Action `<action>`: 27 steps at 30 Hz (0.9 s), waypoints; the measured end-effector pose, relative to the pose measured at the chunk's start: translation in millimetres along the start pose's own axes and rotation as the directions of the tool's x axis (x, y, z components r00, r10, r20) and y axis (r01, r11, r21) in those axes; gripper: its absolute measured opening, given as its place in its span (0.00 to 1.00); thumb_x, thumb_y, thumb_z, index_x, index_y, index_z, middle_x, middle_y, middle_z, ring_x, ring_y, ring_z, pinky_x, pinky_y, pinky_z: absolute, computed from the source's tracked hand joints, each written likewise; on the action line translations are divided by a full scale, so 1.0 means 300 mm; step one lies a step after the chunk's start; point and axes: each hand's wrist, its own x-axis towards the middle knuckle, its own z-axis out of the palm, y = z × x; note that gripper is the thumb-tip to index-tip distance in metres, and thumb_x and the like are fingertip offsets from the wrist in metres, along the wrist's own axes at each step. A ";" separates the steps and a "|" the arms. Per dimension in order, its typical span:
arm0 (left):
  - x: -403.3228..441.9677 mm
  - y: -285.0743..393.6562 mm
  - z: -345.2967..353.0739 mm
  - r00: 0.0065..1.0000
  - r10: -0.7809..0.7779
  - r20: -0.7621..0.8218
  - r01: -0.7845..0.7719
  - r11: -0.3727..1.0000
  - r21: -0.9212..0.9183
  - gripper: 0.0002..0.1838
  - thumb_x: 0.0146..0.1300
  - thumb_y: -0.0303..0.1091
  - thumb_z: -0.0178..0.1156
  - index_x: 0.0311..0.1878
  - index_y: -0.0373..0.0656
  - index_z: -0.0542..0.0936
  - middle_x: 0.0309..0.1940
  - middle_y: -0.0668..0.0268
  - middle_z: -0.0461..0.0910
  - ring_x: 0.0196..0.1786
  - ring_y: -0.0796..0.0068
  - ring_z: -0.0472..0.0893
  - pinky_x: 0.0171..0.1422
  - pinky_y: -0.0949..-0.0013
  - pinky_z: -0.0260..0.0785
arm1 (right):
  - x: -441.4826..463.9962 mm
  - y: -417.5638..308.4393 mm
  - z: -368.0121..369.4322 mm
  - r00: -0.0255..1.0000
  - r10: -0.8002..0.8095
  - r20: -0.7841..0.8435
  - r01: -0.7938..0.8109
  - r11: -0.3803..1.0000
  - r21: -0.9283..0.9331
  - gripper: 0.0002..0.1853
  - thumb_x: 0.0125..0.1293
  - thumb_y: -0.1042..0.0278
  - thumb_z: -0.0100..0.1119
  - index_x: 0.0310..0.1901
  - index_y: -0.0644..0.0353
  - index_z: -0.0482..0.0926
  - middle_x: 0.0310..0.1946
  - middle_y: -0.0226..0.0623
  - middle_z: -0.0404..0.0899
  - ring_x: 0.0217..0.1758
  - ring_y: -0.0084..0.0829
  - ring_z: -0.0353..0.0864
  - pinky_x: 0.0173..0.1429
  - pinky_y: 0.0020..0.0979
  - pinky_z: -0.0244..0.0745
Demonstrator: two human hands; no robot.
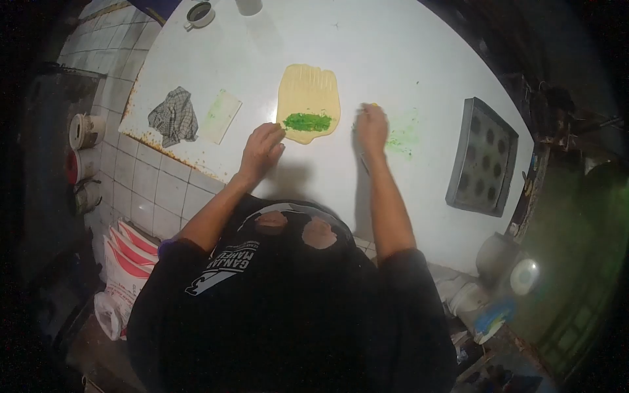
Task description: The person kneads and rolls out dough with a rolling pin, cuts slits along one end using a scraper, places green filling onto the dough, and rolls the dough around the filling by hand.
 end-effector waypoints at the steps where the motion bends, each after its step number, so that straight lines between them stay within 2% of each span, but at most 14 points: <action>1: 0.002 0.004 -0.016 1.000 -0.013 -0.002 0.013 1.000 0.023 0.23 0.63 0.27 0.73 0.62 0.40 0.85 0.66 0.53 0.83 0.71 0.48 0.80 0.75 0.48 0.74 | 0.030 0.031 -0.068 0.998 -0.067 0.012 0.068 0.989 -0.130 0.17 0.73 0.66 0.63 0.58 0.62 0.88 0.57 0.48 0.88 0.61 0.53 0.85 0.70 0.49 0.79; 4: 0.015 0.020 -0.033 1.000 -0.018 -0.002 0.018 0.999 0.047 0.22 0.64 0.28 0.72 0.62 0.39 0.84 0.65 0.53 0.83 0.70 0.49 0.80 0.75 0.49 0.74 | 0.048 0.111 -0.117 0.991 -0.133 -0.009 0.123 0.937 -0.326 0.19 0.73 0.65 0.64 0.63 0.59 0.86 0.61 0.46 0.86 0.64 0.54 0.83 0.70 0.50 0.79; 5: 0.017 0.021 -0.040 1.000 -0.028 -0.010 0.028 0.998 0.047 0.22 0.64 0.28 0.72 0.61 0.39 0.84 0.65 0.53 0.84 0.70 0.48 0.80 0.74 0.49 0.74 | 0.077 0.168 -0.113 0.988 -0.112 0.104 0.141 0.929 -0.343 0.24 0.73 0.65 0.65 0.69 0.55 0.83 0.66 0.44 0.84 0.66 0.53 0.82 0.70 0.49 0.80; 8: 0.036 0.047 -0.043 0.997 -0.073 -0.007 0.073 0.997 -0.008 0.21 0.65 0.28 0.72 0.61 0.38 0.85 0.65 0.52 0.84 0.70 0.47 0.80 0.74 0.49 0.74 | 0.093 0.217 -0.062 0.986 -0.073 0.148 0.122 0.926 -0.357 0.22 0.72 0.63 0.68 0.66 0.55 0.86 0.63 0.46 0.86 0.63 0.52 0.84 0.69 0.47 0.81; 9: 0.047 0.058 -0.040 0.995 -0.088 -0.044 0.087 0.995 -0.041 0.21 0.69 0.29 0.71 0.63 0.37 0.85 0.60 0.50 0.87 0.63 0.48 0.85 0.68 0.52 0.79 | 0.108 0.209 -0.056 0.987 -0.075 0.141 0.120 0.931 -0.345 0.22 0.72 0.63 0.68 0.66 0.55 0.86 0.63 0.46 0.86 0.63 0.52 0.84 0.69 0.47 0.81; 10: 0.057 0.070 -0.035 0.996 -0.077 -0.039 0.075 0.997 -0.033 0.21 0.69 0.29 0.71 0.63 0.37 0.85 0.60 0.50 0.87 0.63 0.48 0.85 0.68 0.52 0.79 | 0.123 0.205 -0.058 0.989 0.007 0.149 0.043 0.943 -0.331 0.21 0.72 0.62 0.69 0.65 0.56 0.87 0.60 0.47 0.88 0.60 0.50 0.87 0.67 0.46 0.82; 12: 0.097 0.089 -0.021 0.925 -0.361 0.118 0.380 0.867 -0.323 0.21 0.72 0.31 0.70 0.66 0.36 0.85 0.54 0.49 0.90 0.53 0.53 0.90 0.60 0.56 0.84 | 0.146 0.130 -0.092 0.986 0.082 0.143 -0.035 0.951 -0.307 0.20 0.73 0.61 0.69 0.63 0.57 0.89 0.58 0.48 0.90 0.57 0.48 0.89 0.66 0.45 0.83; 14: 0.091 0.055 0.070 0.939 -0.337 0.063 0.334 0.858 -0.391 0.22 0.77 0.35 0.67 0.68 0.34 0.83 0.46 0.52 0.91 0.44 0.63 0.90 0.49 0.62 0.84 | 0.085 -0.123 -0.179 0.895 0.318 0.312 -0.324 0.945 -0.033 0.19 0.75 0.58 0.70 0.61 0.59 0.90 0.52 0.50 0.92 0.54 0.44 0.92 0.64 0.44 0.84; 16: 0.119 0.071 0.114 0.716 -0.521 0.465 0.679 0.361 -0.640 0.20 0.83 0.38 0.63 0.67 0.31 0.82 0.50 0.57 0.89 0.44 0.67 0.90 0.46 0.65 0.86 | -0.011 -0.221 -0.191 0.862 0.166 0.479 -0.242 0.965 0.102 0.22 0.75 0.55 0.72 0.63 0.60 0.89 0.53 0.49 0.93 0.58 0.41 0.92 0.65 0.43 0.83; 18: 0.126 0.099 0.139 0.687 -0.475 0.550 0.684 0.167 -0.710 0.21 0.84 0.46 0.60 0.59 0.34 0.83 0.48 0.57 0.88 0.42 0.66 0.90 0.44 0.60 0.89 | -0.124 -0.214 -0.112 0.883 -0.214 0.419 0.155 0.973 0.171 0.21 0.76 0.54 0.71 0.61 0.60 0.89 0.54 0.50 0.91 0.57 0.51 0.91 0.62 0.48 0.83; 20: 0.119 0.101 0.169 0.644 -0.468 0.605 0.700 0.042 -0.713 0.19 0.85 0.42 0.61 0.58 0.33 0.85 0.43 0.58 0.89 0.40 0.67 0.89 0.44 0.61 0.87 | -0.200 -0.271 -0.074 0.854 -0.370 0.367 0.274 0.918 0.287 0.15 0.76 0.62 0.68 0.57 0.62 0.89 0.52 0.54 0.89 0.57 0.53 0.89 0.60 0.49 0.82; 23: 0.136 0.175 0.105 0.675 -0.518 0.526 0.681 0.161 -0.715 0.16 0.84 0.39 0.62 0.56 0.32 0.86 0.41 0.60 0.89 0.38 0.69 0.88 0.43 0.64 0.84 | -0.240 -0.320 -0.079 0.837 -0.353 0.418 0.215 0.915 0.340 0.17 0.73 0.64 0.70 0.58 0.63 0.88 0.55 0.53 0.88 0.57 0.53 0.88 0.61 0.48 0.82; 25: 0.147 0.200 0.083 0.635 -0.542 0.550 0.703 0.111 -0.702 0.12 0.83 0.37 0.63 0.51 0.37 0.89 0.37 0.67 0.87 0.36 0.77 0.84 0.44 0.72 0.78 | -0.270 -0.344 -0.085 0.900 -0.187 0.393 0.042 0.936 0.350 0.21 0.70 0.65 0.75 0.61 0.65 0.87 0.56 0.51 0.89 0.61 0.50 0.87 0.64 0.42 0.83; 27: 0.169 0.222 0.045 0.622 -0.551 0.557 0.717 0.113 -0.688 0.13 0.83 0.38 0.64 0.50 0.37 0.89 0.36 0.68 0.87 0.36 0.77 0.83 0.43 0.72 0.78 | -0.278 -0.382 -0.095 0.899 -0.287 0.331 0.169 0.924 0.344 0.23 0.69 0.66 0.76 0.63 0.67 0.86 0.57 0.51 0.88 0.59 0.50 0.88 0.62 0.42 0.84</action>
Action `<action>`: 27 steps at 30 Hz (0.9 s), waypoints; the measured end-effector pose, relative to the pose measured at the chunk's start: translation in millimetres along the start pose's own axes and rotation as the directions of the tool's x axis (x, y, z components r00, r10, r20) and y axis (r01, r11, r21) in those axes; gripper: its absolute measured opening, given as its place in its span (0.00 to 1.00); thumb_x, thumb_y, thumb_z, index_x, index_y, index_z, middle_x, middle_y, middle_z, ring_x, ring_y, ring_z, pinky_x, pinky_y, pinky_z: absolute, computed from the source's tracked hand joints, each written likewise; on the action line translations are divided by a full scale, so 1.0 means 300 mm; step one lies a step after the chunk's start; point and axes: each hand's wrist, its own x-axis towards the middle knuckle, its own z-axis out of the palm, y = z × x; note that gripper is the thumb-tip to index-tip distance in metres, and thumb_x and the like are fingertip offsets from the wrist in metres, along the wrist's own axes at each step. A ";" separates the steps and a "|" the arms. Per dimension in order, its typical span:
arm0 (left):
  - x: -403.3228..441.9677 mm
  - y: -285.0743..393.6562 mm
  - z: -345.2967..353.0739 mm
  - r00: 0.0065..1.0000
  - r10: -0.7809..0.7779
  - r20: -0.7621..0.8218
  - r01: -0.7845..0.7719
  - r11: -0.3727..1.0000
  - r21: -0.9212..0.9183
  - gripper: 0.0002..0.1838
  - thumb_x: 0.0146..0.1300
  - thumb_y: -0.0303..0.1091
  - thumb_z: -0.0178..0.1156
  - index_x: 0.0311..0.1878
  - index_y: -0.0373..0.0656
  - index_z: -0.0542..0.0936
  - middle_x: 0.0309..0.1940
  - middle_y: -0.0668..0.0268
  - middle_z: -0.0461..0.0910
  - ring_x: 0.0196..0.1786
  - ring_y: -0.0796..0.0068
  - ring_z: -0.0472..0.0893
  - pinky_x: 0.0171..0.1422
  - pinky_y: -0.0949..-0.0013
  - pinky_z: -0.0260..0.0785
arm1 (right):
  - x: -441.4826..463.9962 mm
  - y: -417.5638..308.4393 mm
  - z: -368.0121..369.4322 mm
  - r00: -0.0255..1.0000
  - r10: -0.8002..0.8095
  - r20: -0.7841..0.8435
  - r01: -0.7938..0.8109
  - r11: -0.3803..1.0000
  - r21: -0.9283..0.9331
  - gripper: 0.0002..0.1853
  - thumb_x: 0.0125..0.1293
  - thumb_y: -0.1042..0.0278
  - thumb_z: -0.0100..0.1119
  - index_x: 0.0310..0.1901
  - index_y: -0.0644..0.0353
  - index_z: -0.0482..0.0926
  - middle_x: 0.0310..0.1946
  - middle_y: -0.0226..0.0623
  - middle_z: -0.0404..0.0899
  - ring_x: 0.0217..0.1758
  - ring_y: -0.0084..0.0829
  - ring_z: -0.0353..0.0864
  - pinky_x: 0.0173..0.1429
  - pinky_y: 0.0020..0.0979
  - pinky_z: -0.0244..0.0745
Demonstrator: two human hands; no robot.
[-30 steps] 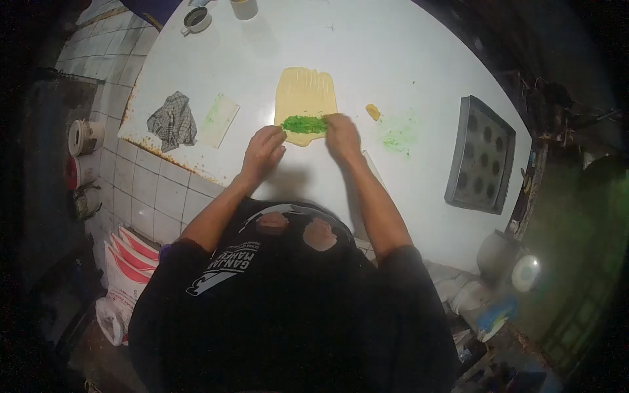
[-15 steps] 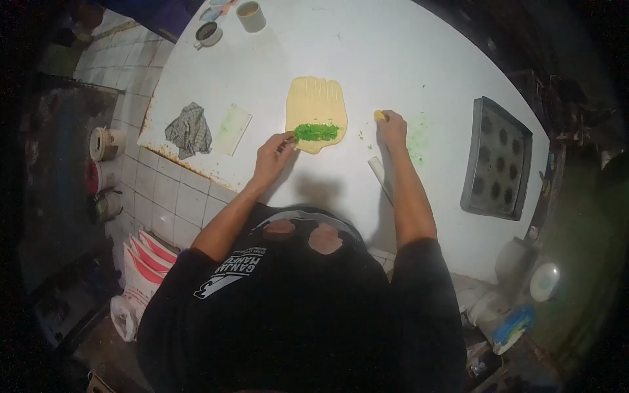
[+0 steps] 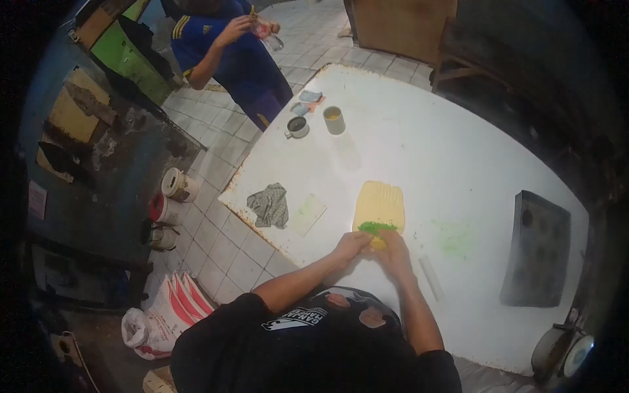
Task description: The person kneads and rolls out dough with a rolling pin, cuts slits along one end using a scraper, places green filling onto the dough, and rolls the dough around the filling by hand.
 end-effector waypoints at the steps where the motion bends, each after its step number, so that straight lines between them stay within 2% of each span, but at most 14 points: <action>1: -0.013 0.020 0.002 0.999 -0.038 -0.012 0.038 0.999 0.008 0.13 0.82 0.38 0.65 0.49 0.37 0.89 0.36 0.68 0.87 0.35 0.78 0.83 0.42 0.72 0.77 | 0.004 -0.025 0.007 0.996 -0.093 -0.016 0.092 0.994 -0.053 0.25 0.68 0.66 0.76 0.64 0.68 0.85 0.58 0.52 0.88 0.58 0.50 0.89 0.61 0.41 0.84; 2: -0.008 0.018 -0.010 1.000 -0.017 0.008 0.017 0.998 0.058 0.14 0.82 0.41 0.67 0.47 0.38 0.89 0.35 0.68 0.86 0.34 0.79 0.81 0.41 0.73 0.76 | -0.001 -0.051 0.014 0.998 0.057 0.017 -0.058 0.995 0.078 0.23 0.69 0.68 0.75 0.62 0.67 0.86 0.55 0.52 0.89 0.54 0.51 0.90 0.58 0.43 0.85; 5: -0.057 0.082 0.012 1.000 -0.011 -0.012 0.013 0.983 0.183 0.15 0.80 0.43 0.69 0.44 0.39 0.88 0.34 0.69 0.86 0.33 0.81 0.80 0.40 0.74 0.75 | 0.007 -0.027 0.032 1.000 -0.011 -0.011 0.011 1.000 -0.016 0.18 0.70 0.70 0.73 0.58 0.65 0.88 0.50 0.54 0.90 0.52 0.52 0.91 0.56 0.44 0.85; 9: -0.061 0.072 -0.012 1.000 0.008 0.031 -0.013 0.981 0.195 0.15 0.79 0.44 0.71 0.43 0.41 0.88 0.35 0.69 0.87 0.34 0.80 0.81 0.40 0.74 0.75 | 0.008 0.003 0.063 0.998 -0.053 -0.036 0.050 0.996 -0.077 0.13 0.71 0.71 0.71 0.54 0.64 0.90 0.47 0.54 0.91 0.51 0.53 0.91 0.55 0.44 0.85; 12: -0.049 0.033 -0.034 0.999 0.021 0.033 -0.026 0.989 0.149 0.14 0.80 0.40 0.69 0.46 0.37 0.89 0.34 0.67 0.85 0.35 0.76 0.83 0.35 0.68 0.78 | -0.004 0.005 0.065 0.999 -0.037 0.007 0.037 0.997 -0.060 0.12 0.72 0.73 0.70 0.54 0.64 0.90 0.47 0.55 0.90 0.50 0.55 0.91 0.55 0.43 0.85; 15: -0.077 0.044 -0.034 0.998 -0.035 0.050 0.033 0.998 0.047 0.12 0.79 0.38 0.69 0.50 0.36 0.88 0.38 0.65 0.87 0.37 0.76 0.83 0.40 0.69 0.80 | -0.015 0.016 0.071 0.994 -0.105 0.012 0.105 0.988 -0.109 0.13 0.72 0.71 0.71 0.55 0.65 0.89 0.46 0.51 0.91 0.50 0.51 0.92 0.55 0.44 0.85; 17: -0.103 0.070 -0.026 1.000 0.001 0.025 0.001 0.998 -0.055 0.13 0.79 0.38 0.69 0.54 0.37 0.88 0.42 0.65 0.88 0.41 0.77 0.84 0.47 0.70 0.80 | -0.018 0.007 0.081 0.982 -0.166 -0.087 0.169 0.985 0.032 0.17 0.72 0.69 0.74 0.58 0.66 0.89 0.46 0.45 0.92 0.48 0.42 0.93 0.52 0.41 0.86; 18: -0.105 0.071 -0.034 1.000 0.006 0.025 -0.005 0.998 -0.057 0.13 0.79 0.38 0.69 0.54 0.37 0.88 0.42 0.65 0.88 0.41 0.77 0.84 0.47 0.70 0.80 | -0.020 0.010 0.081 0.981 -0.171 -0.086 0.174 0.984 0.030 0.17 0.72 0.69 0.74 0.58 0.66 0.89 0.46 0.45 0.92 0.48 0.42 0.93 0.52 0.41 0.86; 19: -0.106 0.070 -0.042 0.998 0.029 0.057 -0.029 1.000 -0.004 0.13 0.78 0.38 0.69 0.55 0.37 0.88 0.43 0.65 0.88 0.41 0.77 0.84 0.49 0.70 0.79 | -0.025 0.015 0.079 0.993 0.117 -0.033 -0.109 0.977 0.181 0.18 0.72 0.68 0.75 0.60 0.66 0.89 0.46 0.43 0.93 0.46 0.37 0.92 0.51 0.38 0.86; 20: -0.108 0.066 -0.045 0.995 0.047 0.091 -0.052 0.998 0.048 0.13 0.78 0.38 0.70 0.56 0.38 0.88 0.43 0.66 0.88 0.42 0.77 0.84 0.51 0.70 0.78 | -0.032 0.021 0.076 0.919 0.389 0.061 -0.388 0.869 0.307 0.20 0.72 0.67 0.75 0.61 0.67 0.89 0.46 0.42 0.93 0.44 0.33 0.91 0.49 0.36 0.86; 21: -0.105 0.059 -0.044 0.995 0.048 0.093 -0.052 0.998 0.046 0.13 0.78 0.38 0.70 0.56 0.38 0.88 0.43 0.66 0.88 0.42 0.77 0.84 0.51 0.70 0.78 | -0.038 0.029 0.073 0.919 0.389 0.061 -0.388 0.870 0.305 0.20 0.72 0.67 0.75 0.61 0.67 0.89 0.46 0.42 0.93 0.44 0.33 0.91 0.49 0.36 0.86; 23: -0.095 0.049 -0.043 0.995 -0.034 0.095 0.034 0.999 0.001 0.14 0.77 0.37 0.70 0.58 0.38 0.89 0.43 0.67 0.88 0.42 0.78 0.83 0.50 0.70 0.77 | -0.042 0.044 0.071 0.955 0.281 0.089 -0.291 0.948 0.129 0.19 0.72 0.68 0.75 0.62 0.66 0.90 0.45 0.45 0.93 0.41 0.30 0.91 0.48 0.33 0.85; 26: -0.066 0.011 -0.053 0.998 -0.006 0.066 0.002 0.998 0.069 0.14 0.77 0.37 0.71 0.57 0.38 0.89 0.43 0.67 0.88 0.41 0.78 0.82 0.49 0.70 0.77 | -0.055 0.111 0.098 0.994 0.107 -0.001 -0.107 0.994 -0.017 0.18 0.72 0.69 0.74 0.60 0.66 0.90 0.43 0.44 0.93 0.39 0.30 0.91 0.47 0.34 0.85; 27: -0.072 0.014 -0.052 0.998 -0.008 0.067 0.003 0.998 0.070 0.14 0.77 0.37 0.71 0.57 0.38 0.89 0.43 0.67 0.88 0.41 0.78 0.82 0.49 0.70 0.77 | -0.059 0.097 0.090 0.994 0.109 -0.002 -0.109 0.994 -0.018 0.18 0.72 0.69 0.74 0.60 0.66 0.90 0.43 0.44 0.93 0.39 0.30 0.91 0.47 0.34 0.85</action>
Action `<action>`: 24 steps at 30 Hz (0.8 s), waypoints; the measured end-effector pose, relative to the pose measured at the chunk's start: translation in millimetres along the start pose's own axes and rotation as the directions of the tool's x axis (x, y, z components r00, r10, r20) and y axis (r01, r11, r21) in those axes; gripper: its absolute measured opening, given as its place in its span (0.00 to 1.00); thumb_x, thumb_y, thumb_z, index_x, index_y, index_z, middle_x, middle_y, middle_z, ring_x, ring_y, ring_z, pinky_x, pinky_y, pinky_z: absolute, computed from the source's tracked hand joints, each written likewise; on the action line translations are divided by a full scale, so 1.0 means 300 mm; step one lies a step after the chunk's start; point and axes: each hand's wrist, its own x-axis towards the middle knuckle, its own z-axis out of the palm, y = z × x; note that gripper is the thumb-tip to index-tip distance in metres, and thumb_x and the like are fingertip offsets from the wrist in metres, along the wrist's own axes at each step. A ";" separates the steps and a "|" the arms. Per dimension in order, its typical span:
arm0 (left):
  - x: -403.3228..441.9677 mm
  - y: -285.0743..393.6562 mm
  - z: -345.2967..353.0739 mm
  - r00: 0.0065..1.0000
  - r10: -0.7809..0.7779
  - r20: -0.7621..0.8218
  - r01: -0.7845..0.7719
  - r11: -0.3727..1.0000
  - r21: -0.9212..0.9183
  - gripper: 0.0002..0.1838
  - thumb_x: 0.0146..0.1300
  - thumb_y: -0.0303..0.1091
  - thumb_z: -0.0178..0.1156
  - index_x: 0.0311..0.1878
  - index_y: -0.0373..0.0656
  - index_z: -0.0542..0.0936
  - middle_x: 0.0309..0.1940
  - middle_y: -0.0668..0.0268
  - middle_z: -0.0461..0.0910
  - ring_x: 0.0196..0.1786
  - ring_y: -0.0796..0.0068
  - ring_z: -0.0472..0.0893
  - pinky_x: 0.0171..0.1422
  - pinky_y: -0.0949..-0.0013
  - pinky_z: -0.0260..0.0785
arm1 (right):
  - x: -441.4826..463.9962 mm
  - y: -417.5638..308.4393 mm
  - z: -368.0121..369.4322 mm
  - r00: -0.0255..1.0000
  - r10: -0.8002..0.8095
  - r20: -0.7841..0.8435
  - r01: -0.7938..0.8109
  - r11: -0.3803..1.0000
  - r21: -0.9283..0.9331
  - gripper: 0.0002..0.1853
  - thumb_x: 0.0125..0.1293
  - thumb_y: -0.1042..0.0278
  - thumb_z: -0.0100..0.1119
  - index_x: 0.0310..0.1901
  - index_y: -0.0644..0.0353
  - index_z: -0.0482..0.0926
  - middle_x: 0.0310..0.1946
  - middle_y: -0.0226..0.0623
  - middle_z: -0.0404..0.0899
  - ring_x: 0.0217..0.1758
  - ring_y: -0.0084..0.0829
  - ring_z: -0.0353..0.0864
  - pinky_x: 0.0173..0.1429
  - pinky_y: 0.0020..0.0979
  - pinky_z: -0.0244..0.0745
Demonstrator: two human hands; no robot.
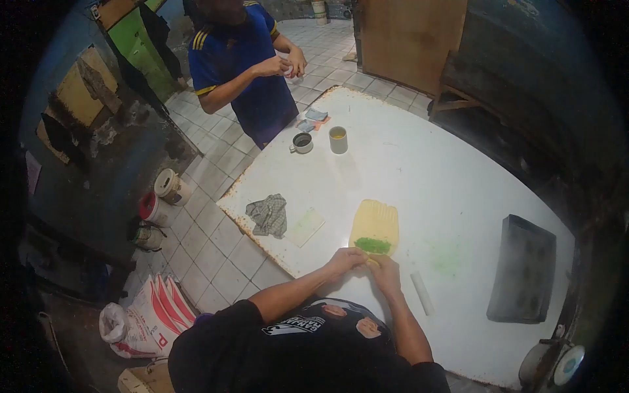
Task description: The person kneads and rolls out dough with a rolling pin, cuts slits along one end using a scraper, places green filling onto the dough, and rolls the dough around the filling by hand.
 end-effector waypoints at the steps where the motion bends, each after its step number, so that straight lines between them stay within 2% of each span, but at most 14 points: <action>1: -0.005 0.005 -0.001 1.000 0.013 0.013 -0.014 1.000 0.024 0.13 0.77 0.37 0.71 0.55 0.37 0.89 0.43 0.67 0.88 0.42 0.77 0.83 0.50 0.70 0.77 | -0.005 -0.012 -0.013 1.000 0.014 0.022 -0.014 1.000 0.006 0.17 0.72 0.69 0.73 0.60 0.66 0.91 0.44 0.45 0.93 0.41 0.31 0.91 0.48 0.34 0.85; 3: -0.016 0.014 0.000 0.999 0.026 0.023 -0.027 0.998 0.048 0.12 0.77 0.37 0.71 0.53 0.37 0.89 0.43 0.66 0.88 0.42 0.77 0.83 0.50 0.70 0.78 | -0.013 -0.030 -0.026 0.999 0.027 0.045 -0.028 1.000 0.013 0.17 0.72 0.70 0.73 0.59 0.65 0.91 0.46 0.45 0.93 0.43 0.31 0.91 0.50 0.34 0.85; 5: -0.022 0.023 0.007 0.999 0.026 0.039 -0.025 1.000 -0.017 0.12 0.77 0.36 0.71 0.53 0.37 0.88 0.44 0.65 0.88 0.43 0.75 0.85 0.52 0.69 0.79 | -0.016 -0.041 -0.033 1.000 -0.002 0.031 0.002 1.000 -0.007 0.18 0.72 0.70 0.72 0.61 0.66 0.89 0.49 0.46 0.93 0.49 0.33 0.91 0.56 0.33 0.84; 6: -0.032 0.046 0.015 0.999 0.029 0.039 -0.028 0.999 -0.017 0.12 0.77 0.36 0.71 0.53 0.37 0.88 0.44 0.65 0.88 0.43 0.75 0.85 0.52 0.69 0.79 | -0.013 -0.045 -0.034 1.000 -0.004 0.031 0.004 1.000 -0.007 0.18 0.72 0.70 0.72 0.61 0.66 0.89 0.49 0.46 0.93 0.49 0.33 0.91 0.56 0.33 0.84; 8: -0.062 0.097 0.033 0.990 -0.131 0.043 0.137 0.971 -0.197 0.13 0.76 0.34 0.71 0.57 0.37 0.88 0.46 0.64 0.89 0.46 0.74 0.86 0.52 0.69 0.79 | -0.017 -0.044 -0.033 0.997 -0.064 0.032 0.060 0.990 0.125 0.21 0.73 0.70 0.72 0.65 0.67 0.87 0.53 0.45 0.92 0.54 0.34 0.90 0.60 0.33 0.83; 9: -0.042 0.074 0.021 0.991 -0.131 0.042 0.136 0.971 -0.198 0.13 0.76 0.34 0.71 0.57 0.37 0.88 0.46 0.64 0.89 0.46 0.74 0.86 0.52 0.69 0.79 | -0.014 -0.033 -0.027 0.997 -0.065 0.034 0.060 0.990 0.124 0.21 0.73 0.70 0.72 0.65 0.67 0.87 0.53 0.45 0.92 0.54 0.34 0.90 0.60 0.33 0.83; 11: 0.014 -0.003 -0.017 1.000 -0.010 0.020 0.012 0.991 -0.134 0.10 0.76 0.30 0.70 0.55 0.36 0.86 0.46 0.60 0.90 0.43 0.74 0.88 0.49 0.70 0.82 | -0.004 0.004 -0.007 0.990 0.133 0.044 -0.140 0.952 0.274 0.24 0.74 0.70 0.72 0.68 0.68 0.85 0.56 0.43 0.92 0.53 0.32 0.90 0.58 0.32 0.84; 12: 0.013 -0.001 -0.013 1.000 -0.010 0.021 0.013 0.991 -0.135 0.10 0.76 0.30 0.70 0.55 0.36 0.86 0.46 0.60 0.90 0.43 0.74 0.88 0.49 0.70 0.82 | 0.000 -0.011 -0.014 0.990 0.134 0.044 -0.141 0.952 0.273 0.24 0.74 0.70 0.72 0.68 0.68 0.85 0.56 0.43 0.92 0.53 0.32 0.90 0.58 0.32 0.84; 14: 0.005 -0.002 -0.007 0.997 0.080 0.000 -0.080 0.997 0.001 0.11 0.75 0.28 0.71 0.55 0.34 0.86 0.43 0.60 0.91 0.41 0.74 0.88 0.48 0.70 0.81 | 0.008 -0.041 -0.026 0.928 0.339 0.156 -0.373 0.858 0.353 0.23 0.74 0.69 0.74 0.67 0.68 0.86 0.53 0.41 0.92 0.49 0.28 0.89 0.53 0.31 0.84; 17: -0.005 0.020 0.006 0.996 0.081 -0.036 -0.077 0.992 0.104 0.14 0.73 0.27 0.73 0.57 0.32 0.86 0.41 0.60 0.91 0.39 0.74 0.87 0.47 0.70 0.81 | 0.017 0.018 -0.009 0.934 0.296 0.202 -0.342 0.903 0.260 0.22 0.75 0.67 0.74 0.65 0.69 0.87 0.47 0.40 0.93 0.43 0.26 0.88 0.49 0.30 0.83; 18: 0.007 0.004 -0.003 0.996 0.078 -0.036 -0.074 0.992 0.103 0.14 0.73 0.27 0.73 0.57 0.32 0.86 0.41 0.60 0.91 0.39 0.74 0.87 0.47 0.70 0.81 | 0.021 0.026 -0.004 0.933 0.299 0.203 -0.345 0.902 0.259 0.22 0.75 0.67 0.74 0.65 0.69 0.87 0.47 0.40 0.93 0.43 0.26 0.88 0.49 0.30 0.83; 20: 0.027 -0.034 -0.027 0.997 0.072 0.015 -0.073 0.997 0.020 0.20 0.74 0.34 0.74 0.63 0.35 0.86 0.44 0.62 0.91 0.46 0.75 0.88 0.52 0.69 0.81 | 0.017 0.045 0.006 0.953 0.268 0.142 -0.294 0.933 0.206 0.22 0.74 0.65 0.75 0.64 0.69 0.88 0.43 0.38 0.92 0.40 0.25 0.87 0.47 0.29 0.81; 24: -0.002 -0.013 -0.008 0.994 0.110 0.006 -0.110 0.994 0.012 0.23 0.73 0.35 0.75 0.67 0.37 0.86 0.43 0.63 0.91 0.43 0.76 0.88 0.50 0.70 0.81 | 0.017 0.014 -0.001 0.949 0.293 0.117 -0.311 0.931 0.192 0.22 0.74 0.67 0.74 0.65 0.70 0.87 0.43 0.38 0.92 0.40 0.25 0.86 0.47 0.29 0.81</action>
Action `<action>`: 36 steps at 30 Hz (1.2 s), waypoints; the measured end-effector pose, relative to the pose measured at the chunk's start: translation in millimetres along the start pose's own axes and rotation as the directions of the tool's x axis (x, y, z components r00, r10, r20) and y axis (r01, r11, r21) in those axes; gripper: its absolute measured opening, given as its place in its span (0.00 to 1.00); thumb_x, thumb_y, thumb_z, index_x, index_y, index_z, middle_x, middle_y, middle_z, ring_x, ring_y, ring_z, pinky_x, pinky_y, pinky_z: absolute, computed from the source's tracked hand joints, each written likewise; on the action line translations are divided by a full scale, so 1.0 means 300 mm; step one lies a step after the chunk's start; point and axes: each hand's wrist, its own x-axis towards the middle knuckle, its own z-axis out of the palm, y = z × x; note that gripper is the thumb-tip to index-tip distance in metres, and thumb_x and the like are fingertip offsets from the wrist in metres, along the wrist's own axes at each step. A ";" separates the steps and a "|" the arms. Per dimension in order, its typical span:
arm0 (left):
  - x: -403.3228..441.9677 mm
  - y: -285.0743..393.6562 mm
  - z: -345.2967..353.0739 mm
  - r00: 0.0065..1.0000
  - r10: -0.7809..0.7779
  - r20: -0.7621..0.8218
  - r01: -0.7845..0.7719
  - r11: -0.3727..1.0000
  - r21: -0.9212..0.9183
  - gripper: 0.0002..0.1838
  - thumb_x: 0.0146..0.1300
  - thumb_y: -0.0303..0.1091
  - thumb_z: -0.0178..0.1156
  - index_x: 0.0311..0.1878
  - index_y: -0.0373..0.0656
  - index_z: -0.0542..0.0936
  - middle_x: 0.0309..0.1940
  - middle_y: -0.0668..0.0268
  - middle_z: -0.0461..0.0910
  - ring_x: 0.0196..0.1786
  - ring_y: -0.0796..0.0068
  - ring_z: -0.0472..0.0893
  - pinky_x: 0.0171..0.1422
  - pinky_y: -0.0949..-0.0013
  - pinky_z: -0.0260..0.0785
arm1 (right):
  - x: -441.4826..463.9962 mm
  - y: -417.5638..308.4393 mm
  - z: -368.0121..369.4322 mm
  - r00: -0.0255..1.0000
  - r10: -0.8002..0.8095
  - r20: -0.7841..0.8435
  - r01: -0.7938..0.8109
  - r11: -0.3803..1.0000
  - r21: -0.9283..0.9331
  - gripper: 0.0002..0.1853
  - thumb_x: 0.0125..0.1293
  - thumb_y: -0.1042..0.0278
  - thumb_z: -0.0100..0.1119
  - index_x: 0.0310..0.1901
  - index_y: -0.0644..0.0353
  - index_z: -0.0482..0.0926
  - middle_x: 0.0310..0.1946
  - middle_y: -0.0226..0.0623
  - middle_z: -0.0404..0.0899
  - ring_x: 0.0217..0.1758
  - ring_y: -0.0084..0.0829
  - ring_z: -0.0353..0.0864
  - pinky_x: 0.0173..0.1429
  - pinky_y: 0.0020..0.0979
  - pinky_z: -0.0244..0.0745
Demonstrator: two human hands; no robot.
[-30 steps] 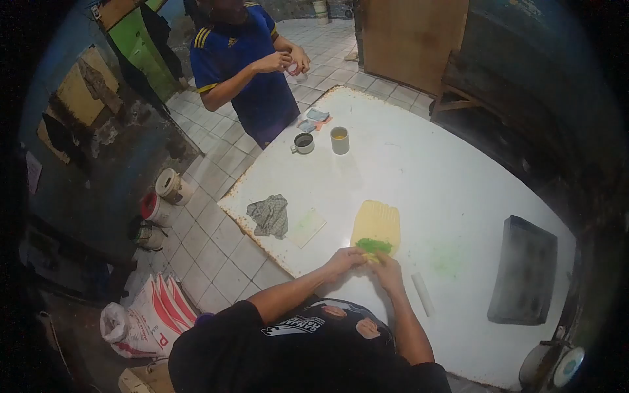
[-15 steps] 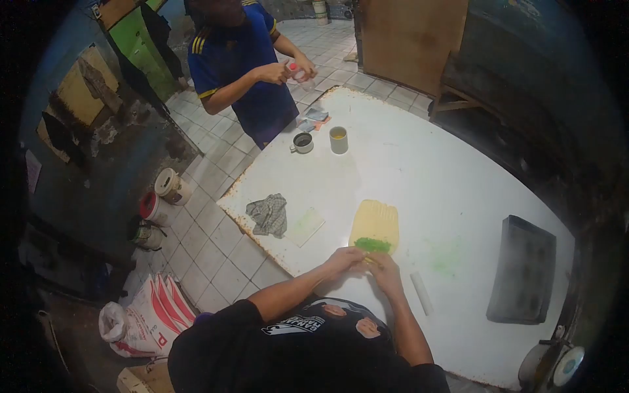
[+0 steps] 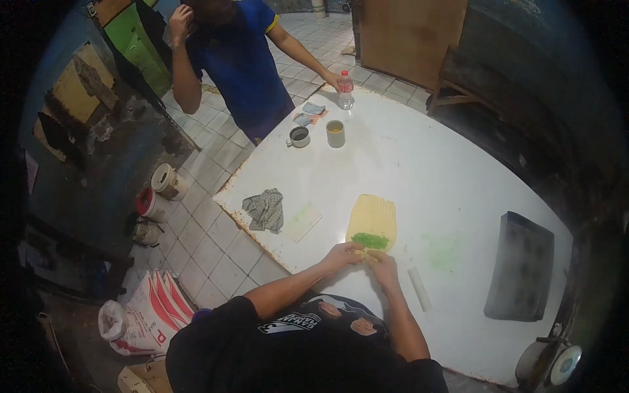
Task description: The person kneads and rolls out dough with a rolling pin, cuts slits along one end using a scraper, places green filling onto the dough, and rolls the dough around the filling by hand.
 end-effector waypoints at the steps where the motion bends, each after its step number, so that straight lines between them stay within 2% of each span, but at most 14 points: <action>1: -0.010 0.009 0.001 0.998 0.058 0.020 -0.060 0.989 0.138 0.23 0.73 0.36 0.75 0.67 0.37 0.87 0.43 0.63 0.91 0.43 0.76 0.88 0.50 0.69 0.81 | -0.005 -0.005 -0.001 1.000 0.000 0.007 0.000 0.999 0.037 0.22 0.74 0.68 0.73 0.65 0.70 0.87 0.43 0.39 0.92 0.41 0.25 0.87 0.48 0.29 0.81; 2: -0.018 0.017 0.000 0.993 0.111 0.048 -0.120 0.955 0.271 0.23 0.73 0.37 0.75 0.67 0.38 0.87 0.43 0.63 0.91 0.42 0.77 0.87 0.49 0.69 0.80 | -0.012 -0.008 -0.001 1.000 0.001 0.015 -0.002 0.997 0.074 0.22 0.74 0.69 0.73 0.66 0.70 0.87 0.43 0.39 0.92 0.41 0.26 0.87 0.49 0.29 0.82; 6: -0.007 0.012 -0.014 0.993 0.105 0.057 -0.118 0.929 0.351 0.20 0.73 0.37 0.75 0.63 0.39 0.89 0.41 0.64 0.91 0.41 0.77 0.87 0.47 0.69 0.80 | -0.026 -0.004 -0.014 0.999 -0.041 0.009 0.039 0.985 0.170 0.24 0.73 0.71 0.72 0.67 0.71 0.86 0.43 0.39 0.92 0.42 0.25 0.87 0.49 0.29 0.81; 8: -0.021 0.038 -0.006 0.998 0.005 0.068 -0.025 0.953 0.301 0.16 0.72 0.36 0.75 0.57 0.37 0.91 0.38 0.67 0.89 0.37 0.77 0.84 0.43 0.70 0.79 | -0.036 -0.031 -0.048 0.993 0.029 0.117 -0.034 0.999 0.040 0.23 0.71 0.72 0.74 0.66 0.70 0.87 0.43 0.38 0.92 0.42 0.23 0.87 0.48 0.29 0.81; 13: 0.010 -0.030 -0.035 0.995 0.029 0.095 -0.054 0.962 0.267 0.12 0.73 0.33 0.72 0.54 0.38 0.92 0.36 0.65 0.90 0.36 0.77 0.85 0.43 0.68 0.80 | -0.042 -0.052 -0.067 0.990 0.008 0.143 0.015 0.988 -0.156 0.21 0.71 0.71 0.73 0.64 0.67 0.89 0.39 0.37 0.92 0.40 0.22 0.87 0.47 0.30 0.82; 15: -0.002 -0.028 -0.024 0.997 -0.030 0.073 0.015 0.979 0.202 0.10 0.74 0.30 0.69 0.54 0.38 0.91 0.38 0.64 0.91 0.36 0.75 0.87 0.45 0.66 0.82 | -0.058 -0.026 -0.050 0.998 -0.015 0.068 0.019 0.998 -0.056 0.21 0.73 0.70 0.72 0.65 0.68 0.88 0.40 0.37 0.93 0.41 0.25 0.88 0.49 0.31 0.83; 16: -0.008 -0.017 -0.036 0.992 -0.022 0.123 -0.011 0.967 0.255 0.12 0.75 0.30 0.68 0.57 0.37 0.90 0.39 0.63 0.91 0.39 0.74 0.87 0.46 0.66 0.83 | -0.081 -0.067 -0.062 0.992 0.032 0.124 -0.025 0.998 -0.059 0.22 0.73 0.70 0.71 0.65 0.68 0.88 0.46 0.39 0.93 0.45 0.26 0.89 0.54 0.31 0.84; 18: -0.040 -0.034 -0.032 0.990 0.003 0.144 -0.014 0.997 0.076 0.18 0.77 0.35 0.68 0.61 0.31 0.86 0.41 0.60 0.91 0.41 0.73 0.88 0.48 0.67 0.82 | -0.092 -0.001 -0.056 0.997 0.009 0.073 -0.004 0.997 -0.078 0.21 0.74 0.71 0.70 0.66 0.68 0.87 0.52 0.40 0.93 0.50 0.27 0.89 0.59 0.31 0.84; 20: -0.026 -0.091 -0.052 0.984 -0.081 0.157 0.060 0.989 0.133 0.18 0.78 0.36 0.71 0.62 0.32 0.87 0.43 0.60 0.92 0.45 0.73 0.89 0.53 0.67 0.83 | -0.106 0.014 -0.042 0.976 0.171 0.138 -0.204 0.939 0.279 0.21 0.75 0.72 0.69 0.66 0.69 0.87 0.55 0.42 0.92 0.53 0.29 0.89 0.62 0.32 0.83; 23: -0.028 -0.126 -0.061 0.984 -0.122 0.128 0.104 0.985 0.138 0.12 0.75 0.33 0.73 0.54 0.35 0.88 0.42 0.61 0.91 0.43 0.75 0.88 0.52 0.69 0.82 | -0.133 0.036 -0.015 0.975 0.185 0.124 -0.208 0.953 0.219 0.20 0.76 0.73 0.69 0.65 0.70 0.87 0.54 0.43 0.92 0.54 0.30 0.89 0.63 0.32 0.83; 26: -0.025 -0.162 -0.062 0.988 -0.116 0.105 0.104 0.988 0.111 0.10 0.75 0.31 0.74 0.52 0.35 0.88 0.41 0.62 0.91 0.42 0.75 0.88 0.51 0.69 0.81 | -0.132 0.070 0.006 0.984 0.156 0.090 -0.172 0.961 0.217 0.21 0.75 0.70 0.72 0.66 0.69 0.87 0.50 0.41 0.93 0.50 0.26 0.90 0.57 0.29 0.84; 29: -0.012 -0.156 -0.064 0.993 -0.106 0.061 0.100 0.991 0.088 0.09 0.75 0.30 0.73 0.51 0.35 0.88 0.42 0.62 0.91 0.42 0.75 0.88 0.50 0.69 0.81 | -0.122 0.033 -0.010 0.973 0.217 0.079 -0.228 0.956 0.184 0.21 0.74 0.70 0.72 0.65 0.69 0.88 0.52 0.43 0.93 0.52 0.27 0.90 0.59 0.31 0.84; 32: -0.009 -0.106 -0.056 0.991 -0.131 0.034 0.133 0.990 -0.048 0.10 0.76 0.30 0.71 0.54 0.34 0.88 0.45 0.61 0.91 0.43 0.73 0.88 0.53 0.69 0.83 | -0.110 -0.009 -0.014 0.970 0.241 0.017 -0.232 0.910 0.343 0.23 0.73 0.70 0.73 0.66 0.69 0.87 0.51 0.43 0.93 0.49 0.27 0.90 0.56 0.30 0.84; 36: 0.015 -0.058 -0.057 0.984 -0.173 0.033 0.174 0.984 -0.039 0.13 0.77 0.30 0.70 0.58 0.32 0.88 0.48 0.58 0.91 0.46 0.71 0.91 0.56 0.68 0.85 | -0.082 0.007 -0.043 0.990 0.142 0.017 -0.141 0.949 0.281 0.23 0.75 0.70 0.70 0.67 0.71 0.86 0.50 0.42 0.92 0.48 0.27 0.90 0.55 0.29 0.84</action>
